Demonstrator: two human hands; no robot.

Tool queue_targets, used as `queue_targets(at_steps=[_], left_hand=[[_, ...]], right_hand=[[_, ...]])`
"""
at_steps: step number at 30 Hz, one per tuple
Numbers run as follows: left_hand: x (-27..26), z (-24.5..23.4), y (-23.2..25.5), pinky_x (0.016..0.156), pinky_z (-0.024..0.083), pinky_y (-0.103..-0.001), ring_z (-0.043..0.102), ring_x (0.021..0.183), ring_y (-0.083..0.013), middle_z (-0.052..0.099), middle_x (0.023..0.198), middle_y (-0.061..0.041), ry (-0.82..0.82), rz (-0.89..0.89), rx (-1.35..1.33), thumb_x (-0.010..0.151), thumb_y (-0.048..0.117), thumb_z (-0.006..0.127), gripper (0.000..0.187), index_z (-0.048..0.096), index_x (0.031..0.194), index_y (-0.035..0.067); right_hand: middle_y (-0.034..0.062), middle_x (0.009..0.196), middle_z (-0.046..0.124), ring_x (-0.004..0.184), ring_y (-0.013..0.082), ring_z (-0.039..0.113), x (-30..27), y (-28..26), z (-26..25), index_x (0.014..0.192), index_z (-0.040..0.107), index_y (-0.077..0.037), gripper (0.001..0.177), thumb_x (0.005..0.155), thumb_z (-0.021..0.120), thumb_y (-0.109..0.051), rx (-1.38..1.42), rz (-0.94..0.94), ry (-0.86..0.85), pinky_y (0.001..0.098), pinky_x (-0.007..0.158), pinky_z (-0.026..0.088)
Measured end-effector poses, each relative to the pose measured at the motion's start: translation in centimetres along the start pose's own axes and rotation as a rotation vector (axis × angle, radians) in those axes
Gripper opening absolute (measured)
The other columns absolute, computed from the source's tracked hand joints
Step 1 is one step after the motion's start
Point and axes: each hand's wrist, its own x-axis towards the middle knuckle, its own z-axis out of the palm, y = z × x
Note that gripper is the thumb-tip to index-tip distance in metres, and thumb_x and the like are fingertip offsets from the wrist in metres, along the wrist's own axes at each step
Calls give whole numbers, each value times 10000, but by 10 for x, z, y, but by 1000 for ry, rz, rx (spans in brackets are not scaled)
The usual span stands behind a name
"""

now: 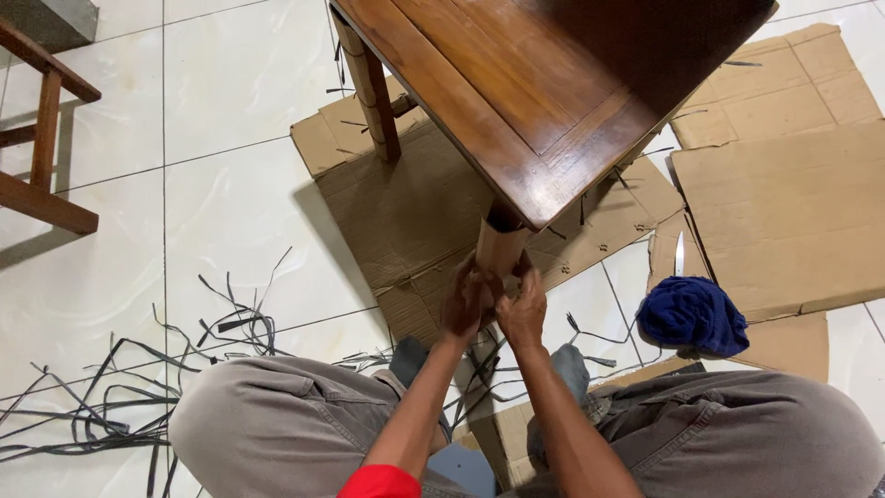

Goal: Wrapping a wooden chair leg with black decorative strips

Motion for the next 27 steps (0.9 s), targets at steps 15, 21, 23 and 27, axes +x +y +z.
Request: queue_targets(at_steps=[15,21,23,27], left_hand=[[2,-13,-26,997,546,-551,567,1276,-327,556,1325,-85,64,-25,36,1084,467,450,451,486,1487,268],[-4,-34,-17,987,513,-368,645,1177,-292,641,1326,-105,185,-37,63,1017,212,549,333,612,1325,101],[0,-54,-3,1163,333,-633,406,1432,-293,451,1499,-62,127,-631,-696,1107,318,481,451,439,1555,272],[-22,-63,-22,1019,550,-614,565,1254,-387,567,1270,-126,216,-271,-105,1091,243,551,312,548,1383,133]], right_hand=[[191,1275,580,1160,403,637,-35,62,34,1578,310,-96,666,978,540,-268,36,136,-117,558,950,545],[179,1023,617,1039,437,650,-109,198,110,1225,540,-82,458,989,557,-475,-244,347,-236,562,895,549],[155,955,758,1013,420,743,-133,266,147,1091,763,-263,645,857,514,-810,-494,640,-776,563,757,608],[194,874,764,952,443,749,-128,190,133,964,816,-145,602,946,497,-656,-438,433,-967,537,761,616]])
